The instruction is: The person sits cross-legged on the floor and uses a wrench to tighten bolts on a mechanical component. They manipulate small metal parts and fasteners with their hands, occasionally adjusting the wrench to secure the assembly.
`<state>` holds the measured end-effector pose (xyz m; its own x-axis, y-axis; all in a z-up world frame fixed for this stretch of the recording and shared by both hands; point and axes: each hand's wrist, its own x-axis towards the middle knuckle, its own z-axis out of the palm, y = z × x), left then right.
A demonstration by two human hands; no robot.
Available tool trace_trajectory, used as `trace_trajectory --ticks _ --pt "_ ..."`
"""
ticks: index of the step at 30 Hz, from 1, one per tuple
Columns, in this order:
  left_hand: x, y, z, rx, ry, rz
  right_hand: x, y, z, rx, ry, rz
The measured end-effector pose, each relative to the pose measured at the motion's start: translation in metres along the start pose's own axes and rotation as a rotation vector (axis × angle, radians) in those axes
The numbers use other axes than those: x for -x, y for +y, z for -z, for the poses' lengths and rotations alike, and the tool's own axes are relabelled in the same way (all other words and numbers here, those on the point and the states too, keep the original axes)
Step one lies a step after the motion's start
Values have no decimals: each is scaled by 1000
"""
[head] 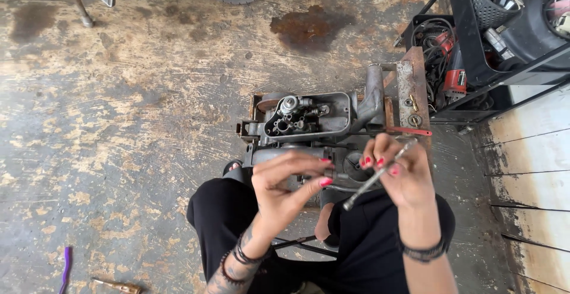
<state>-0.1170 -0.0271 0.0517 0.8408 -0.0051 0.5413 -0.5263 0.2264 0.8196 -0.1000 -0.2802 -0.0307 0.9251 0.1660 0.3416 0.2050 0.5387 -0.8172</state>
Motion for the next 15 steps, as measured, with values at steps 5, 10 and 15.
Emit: trace_trajectory --ticks 5,10,15 --pt "34 49 -16 -93 -66 -91 73 -44 -111 464 65 164" --pt "61 86 -30 -134 -83 -192 121 -62 -169 782 326 146" --pt "92 108 -40 -51 -5 -143 158 -62 -190 760 397 258"
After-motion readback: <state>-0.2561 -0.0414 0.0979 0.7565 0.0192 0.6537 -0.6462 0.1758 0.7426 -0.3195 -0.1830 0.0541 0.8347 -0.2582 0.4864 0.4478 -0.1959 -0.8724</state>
